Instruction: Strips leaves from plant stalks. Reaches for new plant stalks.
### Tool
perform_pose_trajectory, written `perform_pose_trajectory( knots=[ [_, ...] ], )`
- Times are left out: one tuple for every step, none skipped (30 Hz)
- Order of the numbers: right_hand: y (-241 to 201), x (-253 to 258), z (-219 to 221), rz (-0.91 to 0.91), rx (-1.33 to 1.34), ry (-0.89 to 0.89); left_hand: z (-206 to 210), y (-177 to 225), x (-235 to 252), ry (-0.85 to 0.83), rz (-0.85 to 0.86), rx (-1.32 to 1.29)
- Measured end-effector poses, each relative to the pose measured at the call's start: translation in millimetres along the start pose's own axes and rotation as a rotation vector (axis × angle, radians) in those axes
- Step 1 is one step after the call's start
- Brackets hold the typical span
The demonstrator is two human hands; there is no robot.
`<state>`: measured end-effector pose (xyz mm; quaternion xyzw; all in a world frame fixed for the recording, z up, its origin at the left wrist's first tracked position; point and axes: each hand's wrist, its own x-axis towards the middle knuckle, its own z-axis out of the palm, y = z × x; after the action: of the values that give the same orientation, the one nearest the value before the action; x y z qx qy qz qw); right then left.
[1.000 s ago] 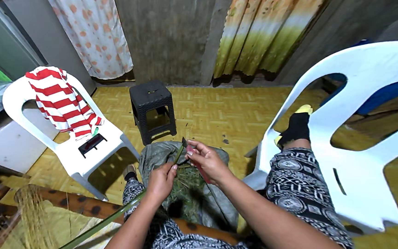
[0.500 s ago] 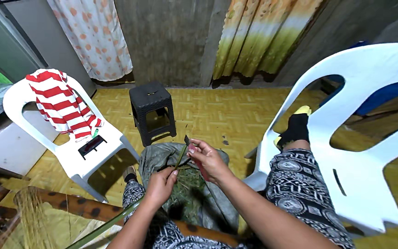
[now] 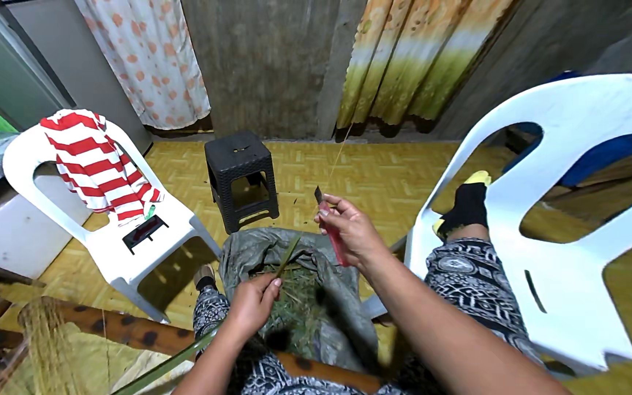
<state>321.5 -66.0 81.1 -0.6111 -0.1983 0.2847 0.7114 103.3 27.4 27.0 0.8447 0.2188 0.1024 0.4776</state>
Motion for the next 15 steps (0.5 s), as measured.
perform_pose_trajectory(
  knots=[
    [-4, 3, -3, -0.005, 0.003, 0.011, 0, 0, 0, -0.006, -0.002, 0.001],
    [-8, 7, -5, -0.011, 0.003, 0.020, 0, 0, -1, -0.009, -0.006, 0.001],
    [-13, 10, -8, -0.014, 0.006, 0.035, 0, 1, -1, -0.010, -0.009, 0.002],
    [-17, 14, -11, -0.019, 0.014, 0.049, 0, 1, -1, -0.010, -0.011, 0.002],
    [-21, 18, -14, -0.024, 0.021, 0.062, 0, 1, -1, -0.012, -0.011, 0.004],
    [-25, 22, -17, -0.032, 0.020, 0.068, 0, 1, -1, -0.012, -0.010, 0.005],
    [-30, 26, -21, -0.041, 0.008, 0.073, 0, 1, -1, -0.010, -0.007, 0.005],
    [-35, 29, -25, -0.057, -0.012, 0.083, 1, 0, -1, -0.009, -0.003, 0.004],
    [-41, 33, -29, -0.075, -0.032, 0.089, 1, -1, -1, -0.007, -0.001, 0.004],
    [-46, 38, -34, -0.097, -0.050, 0.108, 1, -1, -1, -0.007, 0.001, 0.004],
    [-52, 43, -38, -0.123, -0.055, 0.136, 1, -2, -1, -0.008, 0.002, 0.002],
    [-59, 48, -43, -0.149, -0.063, 0.167, 2, -2, -1, -0.007, 0.003, 0.001],
    [-67, 51, -47, -0.170, -0.067, 0.199, 2, -3, 0, -0.007, 0.005, 0.001],
    [-74, 54, -52, -0.196, -0.070, 0.231, 3, -4, 0, -0.002, 0.008, 0.000],
    [-81, 57, -58, -0.223, -0.069, 0.260, 3, -5, 0, 0.006, 0.011, 0.002]
  ],
)
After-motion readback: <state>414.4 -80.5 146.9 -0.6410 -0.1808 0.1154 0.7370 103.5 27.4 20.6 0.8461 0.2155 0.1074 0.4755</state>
